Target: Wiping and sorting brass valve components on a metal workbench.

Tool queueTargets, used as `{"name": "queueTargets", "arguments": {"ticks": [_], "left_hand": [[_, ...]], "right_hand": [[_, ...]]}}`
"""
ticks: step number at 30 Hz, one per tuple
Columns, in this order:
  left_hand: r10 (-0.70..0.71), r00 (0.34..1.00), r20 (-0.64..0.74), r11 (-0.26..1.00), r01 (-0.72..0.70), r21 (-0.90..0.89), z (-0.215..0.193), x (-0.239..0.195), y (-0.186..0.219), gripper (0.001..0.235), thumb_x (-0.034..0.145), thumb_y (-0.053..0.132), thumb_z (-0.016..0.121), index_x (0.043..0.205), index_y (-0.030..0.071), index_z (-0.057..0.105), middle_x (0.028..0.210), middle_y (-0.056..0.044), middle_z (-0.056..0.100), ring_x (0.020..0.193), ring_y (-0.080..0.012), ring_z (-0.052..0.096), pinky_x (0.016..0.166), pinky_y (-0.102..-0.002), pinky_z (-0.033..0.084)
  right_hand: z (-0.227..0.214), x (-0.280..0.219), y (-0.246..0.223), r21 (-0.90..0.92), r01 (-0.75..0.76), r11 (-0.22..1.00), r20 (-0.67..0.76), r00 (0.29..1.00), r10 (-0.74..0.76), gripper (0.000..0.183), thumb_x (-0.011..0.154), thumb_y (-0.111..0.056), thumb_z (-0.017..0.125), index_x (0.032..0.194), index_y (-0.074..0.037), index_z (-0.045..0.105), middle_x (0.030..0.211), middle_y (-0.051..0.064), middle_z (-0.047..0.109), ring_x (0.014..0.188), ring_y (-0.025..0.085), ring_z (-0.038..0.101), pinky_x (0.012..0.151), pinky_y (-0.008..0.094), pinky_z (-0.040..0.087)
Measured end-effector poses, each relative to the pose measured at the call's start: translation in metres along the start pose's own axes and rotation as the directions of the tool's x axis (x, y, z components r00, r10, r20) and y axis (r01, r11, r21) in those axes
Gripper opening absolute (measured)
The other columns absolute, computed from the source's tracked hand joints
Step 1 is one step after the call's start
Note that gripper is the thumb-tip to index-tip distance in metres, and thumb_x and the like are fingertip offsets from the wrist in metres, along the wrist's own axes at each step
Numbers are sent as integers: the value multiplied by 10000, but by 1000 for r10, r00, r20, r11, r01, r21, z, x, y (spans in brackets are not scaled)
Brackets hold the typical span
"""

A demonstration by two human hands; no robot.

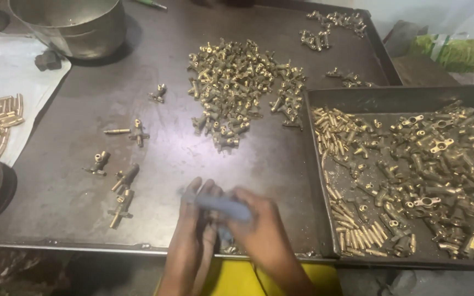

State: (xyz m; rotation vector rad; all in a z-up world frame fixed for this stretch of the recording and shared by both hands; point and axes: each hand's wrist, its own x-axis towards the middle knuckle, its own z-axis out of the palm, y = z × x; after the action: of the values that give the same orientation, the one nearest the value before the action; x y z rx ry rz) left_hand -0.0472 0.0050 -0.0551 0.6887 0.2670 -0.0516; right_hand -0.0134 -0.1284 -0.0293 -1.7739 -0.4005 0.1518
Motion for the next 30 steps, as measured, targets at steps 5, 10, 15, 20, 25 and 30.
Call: {"name": "queueTargets", "arguments": {"ticks": [5, 10, 15, 20, 25, 30], "left_hand": [[193, 973, -125, 981, -191, 23, 8, 1, 3, 611, 1016, 390, 381, 1536, 85, 284, 1609, -181, 370, 1500, -311, 366, 1201, -442, 308], [252, 950, -183, 967, -239, 90, 19, -4, -2, 587, 1014, 350, 400, 1519, 63, 314, 1603, -190, 381, 1503, -310, 371, 1213, -432, 301], [404, 913, -60, 893, -379, 241, 44, -1, -1, 531, 1031, 259, 443, 1503, 29, 359, 1574, -206, 430, 1456, -320, 452, 1186, -433, 364], [328, 597, 732, 199, -801, 564, 119, 27, -9, 298, 962, 56, 633, 1255, 36, 680, 1229, -162, 730, 1173, -318, 677, 1001, -418, 551], [-211, 453, 866, 161, -858, 488, 169, 92, -92, 220, 896, 10, 600, 1071, 55, 726, 930, -138, 732, 851, -283, 741, 775, -406, 597], [-308, 271, 912, -174, -959, 225, 172, 131, -169, 51, 761, 110, 716, 766, 86, 761, 801, -128, 716, 811, -314, 722, 724, -432, 579]], "right_hand": [[-6, 41, -38, 8, -114, 993, -219, 969, 113, 342, 872, -67, 711, 1213, -60, 718, 921, 81, 766, 651, 114, 707, 516, 272, 585], [-16, 10, -32, -189, -216, 958, -203, 963, 177, 418, 852, -127, 750, 1265, -94, 691, 931, 120, 770, 707, 190, 732, 587, 329, 594], [-28, -31, -1, -486, -6, 874, -127, 990, -63, 385, 820, -86, 729, 1199, -34, 693, 1026, 194, 738, 906, 337, 732, 776, 412, 561], [-27, -38, 25, -448, -31, 893, -141, 989, -37, 311, 853, -135, 700, 1156, -68, 711, 1133, 175, 736, 1038, 349, 695, 860, 412, 554], [-32, -39, 25, -428, -33, 903, -124, 992, -23, 314, 877, -159, 696, 1178, -70, 699, 1149, 176, 726, 1074, 348, 683, 899, 426, 535], [-35, -41, 25, -403, -37, 914, -104, 995, -5, 319, 902, -183, 692, 1200, -72, 687, 1164, 178, 716, 1110, 347, 670, 938, 441, 516]]}}
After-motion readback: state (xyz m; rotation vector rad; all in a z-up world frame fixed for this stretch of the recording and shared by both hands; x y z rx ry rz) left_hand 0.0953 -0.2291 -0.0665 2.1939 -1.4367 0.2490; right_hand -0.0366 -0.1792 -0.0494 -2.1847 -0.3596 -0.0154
